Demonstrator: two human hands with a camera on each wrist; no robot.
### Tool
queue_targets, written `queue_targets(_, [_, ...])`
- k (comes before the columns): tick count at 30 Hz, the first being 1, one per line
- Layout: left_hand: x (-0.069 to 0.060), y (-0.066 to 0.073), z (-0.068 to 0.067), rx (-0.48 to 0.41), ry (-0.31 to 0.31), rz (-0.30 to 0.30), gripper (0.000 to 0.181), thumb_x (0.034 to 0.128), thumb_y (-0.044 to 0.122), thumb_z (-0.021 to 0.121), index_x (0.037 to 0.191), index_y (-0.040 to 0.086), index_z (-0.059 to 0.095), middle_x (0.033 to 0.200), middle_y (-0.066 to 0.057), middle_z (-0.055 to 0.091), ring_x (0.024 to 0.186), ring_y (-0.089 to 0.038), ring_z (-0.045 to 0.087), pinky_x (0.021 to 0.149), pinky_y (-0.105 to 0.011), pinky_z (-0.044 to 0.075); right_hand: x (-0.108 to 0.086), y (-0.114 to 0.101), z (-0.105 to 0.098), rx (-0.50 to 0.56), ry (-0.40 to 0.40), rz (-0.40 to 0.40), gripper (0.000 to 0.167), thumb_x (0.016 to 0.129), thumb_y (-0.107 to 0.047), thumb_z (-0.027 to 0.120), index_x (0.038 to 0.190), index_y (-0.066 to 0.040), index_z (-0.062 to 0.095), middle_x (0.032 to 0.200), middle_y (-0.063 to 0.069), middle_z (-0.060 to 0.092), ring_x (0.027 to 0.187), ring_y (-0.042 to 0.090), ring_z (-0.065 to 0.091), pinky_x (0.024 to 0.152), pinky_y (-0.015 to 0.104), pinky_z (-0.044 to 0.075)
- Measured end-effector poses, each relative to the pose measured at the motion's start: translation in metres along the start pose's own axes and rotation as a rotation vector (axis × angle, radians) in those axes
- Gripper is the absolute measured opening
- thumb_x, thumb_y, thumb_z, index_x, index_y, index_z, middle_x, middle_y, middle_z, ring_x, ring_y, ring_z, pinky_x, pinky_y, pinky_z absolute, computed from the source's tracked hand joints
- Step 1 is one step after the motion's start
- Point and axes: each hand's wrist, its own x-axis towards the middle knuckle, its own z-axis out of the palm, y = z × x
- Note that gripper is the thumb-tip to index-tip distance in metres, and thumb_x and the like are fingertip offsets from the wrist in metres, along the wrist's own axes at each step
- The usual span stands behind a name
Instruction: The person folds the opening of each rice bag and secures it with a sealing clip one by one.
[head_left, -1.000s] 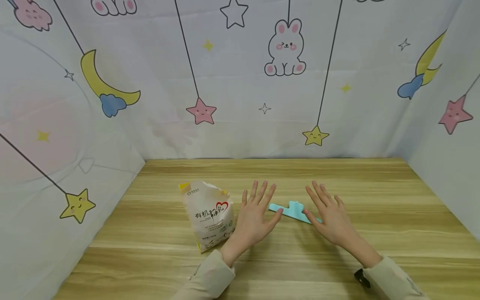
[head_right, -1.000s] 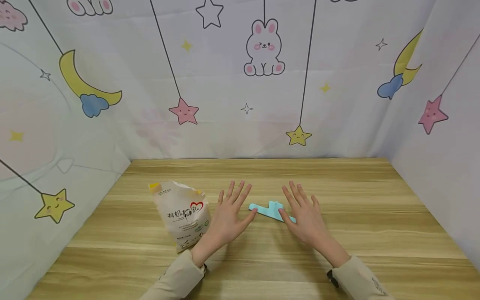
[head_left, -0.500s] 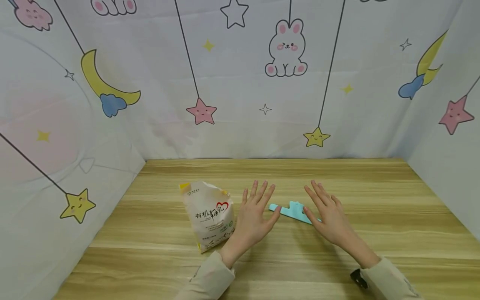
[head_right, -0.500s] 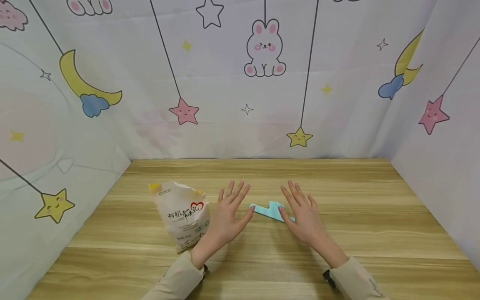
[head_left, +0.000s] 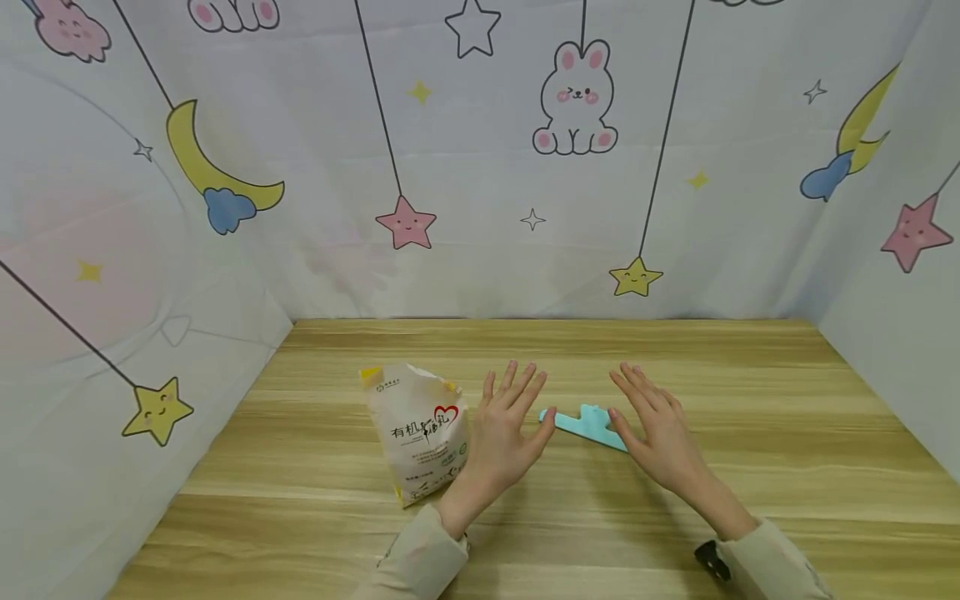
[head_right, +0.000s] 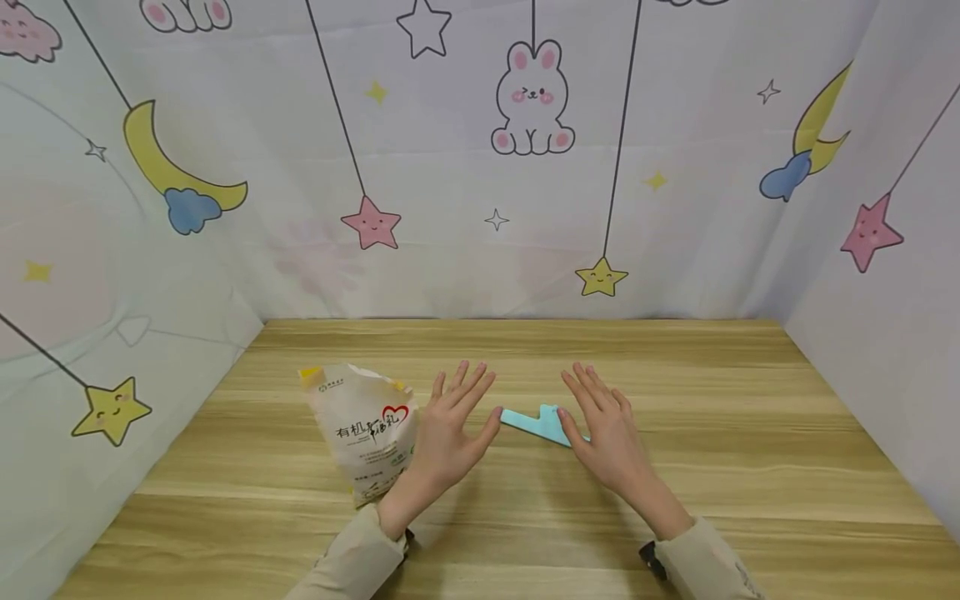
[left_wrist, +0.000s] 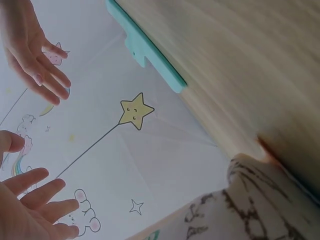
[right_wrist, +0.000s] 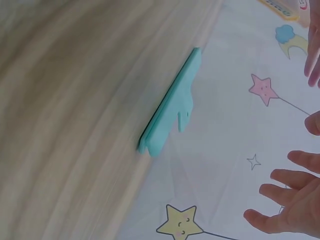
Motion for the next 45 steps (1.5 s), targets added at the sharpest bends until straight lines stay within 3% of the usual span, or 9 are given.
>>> queue_targets(8, [0.005, -0.001, -0.006, 0.014, 0.099, 0.083, 0.038, 0.0784, 0.021, 0.065, 0.114, 0.008, 0.061, 0.117, -0.01, 0.06, 0.117, -0.026, 0.051, 0.102, -0.049, 0.032, 0.0, 0.0, 0.002, 0.02, 0.051, -0.039, 0.048, 0.08, -0.01, 0.062, 0.125, -0.004, 0.05, 0.131, 0.019, 0.047, 0.125, 0.036, 0.038, 0.09, 0.058, 0.029])
queue_targets(14, [0.008, -0.003, -0.012, 0.07, 0.139, 0.153, 0.033, 0.0776, 0.018, 0.065, 0.109, 0.007, 0.064, 0.11, -0.009, 0.064, 0.11, -0.023, 0.057, 0.1, -0.044, 0.037, 0.0, 0.001, 0.003, 0.031, 0.092, -0.097, 0.046, 0.077, -0.008, 0.064, 0.122, -0.005, 0.053, 0.13, 0.016, 0.048, 0.129, 0.027, 0.035, 0.087, 0.059, 0.03])
queue_targets(19, [0.011, -0.005, -0.016, 0.076, 0.161, 0.206, 0.031, 0.0757, 0.016, 0.066, 0.105, 0.006, 0.065, 0.109, -0.008, 0.065, 0.106, -0.025, 0.059, 0.097, -0.046, 0.039, 0.001, -0.001, 0.003, 0.04, 0.132, -0.145, 0.045, 0.076, -0.008, 0.065, 0.119, -0.004, 0.055, 0.129, 0.014, 0.05, 0.128, 0.026, 0.037, 0.086, 0.061, 0.031])
queue_targets(27, [0.015, -0.007, -0.021, 0.077, 0.18, 0.247, 0.029, 0.0761, 0.014, 0.064, 0.104, 0.007, 0.065, 0.108, -0.007, 0.065, 0.104, -0.024, 0.057, 0.09, -0.042, 0.043, 0.007, -0.009, 0.004, 0.046, 0.167, -0.182, 0.044, 0.074, -0.01, 0.064, 0.118, -0.003, 0.057, 0.124, 0.017, 0.053, 0.121, 0.033, 0.041, 0.089, 0.056, 0.032])
queue_targets(32, [0.016, -0.008, -0.023, 0.067, 0.217, 0.28, 0.03, 0.0744, 0.012, 0.065, 0.104, 0.006, 0.065, 0.106, -0.008, 0.065, 0.103, -0.025, 0.057, 0.086, -0.04, 0.045, 0.011, -0.012, 0.006, 0.051, 0.199, -0.221, 0.037, 0.084, -0.021, 0.056, 0.115, -0.001, 0.058, 0.121, 0.019, 0.055, 0.116, 0.036, 0.044, 0.089, 0.056, 0.031])
queue_targets(36, [0.017, -0.008, -0.026, 0.064, 0.232, 0.293, 0.029, 0.0743, 0.011, 0.064, 0.103, 0.006, 0.065, 0.103, -0.007, 0.066, 0.101, -0.025, 0.057, 0.086, -0.04, 0.045, 0.013, -0.013, 0.008, 0.055, 0.245, -0.257, 0.042, 0.091, -0.033, 0.045, 0.113, -0.001, 0.059, 0.119, 0.019, 0.055, 0.114, 0.036, 0.045, 0.087, 0.056, 0.03])
queue_targets(45, [0.018, -0.008, -0.037, 0.088, 0.248, 0.299, 0.026, 0.0743, 0.009, 0.064, 0.1, 0.006, 0.066, 0.097, -0.005, 0.067, 0.099, -0.025, 0.057, 0.085, -0.045, 0.044, 0.018, -0.015, 0.011, 0.053, 0.319, -0.316, 0.038, 0.091, -0.031, 0.044, 0.106, -0.001, 0.063, 0.113, 0.02, 0.058, 0.107, 0.038, 0.048, 0.084, 0.055, 0.031])
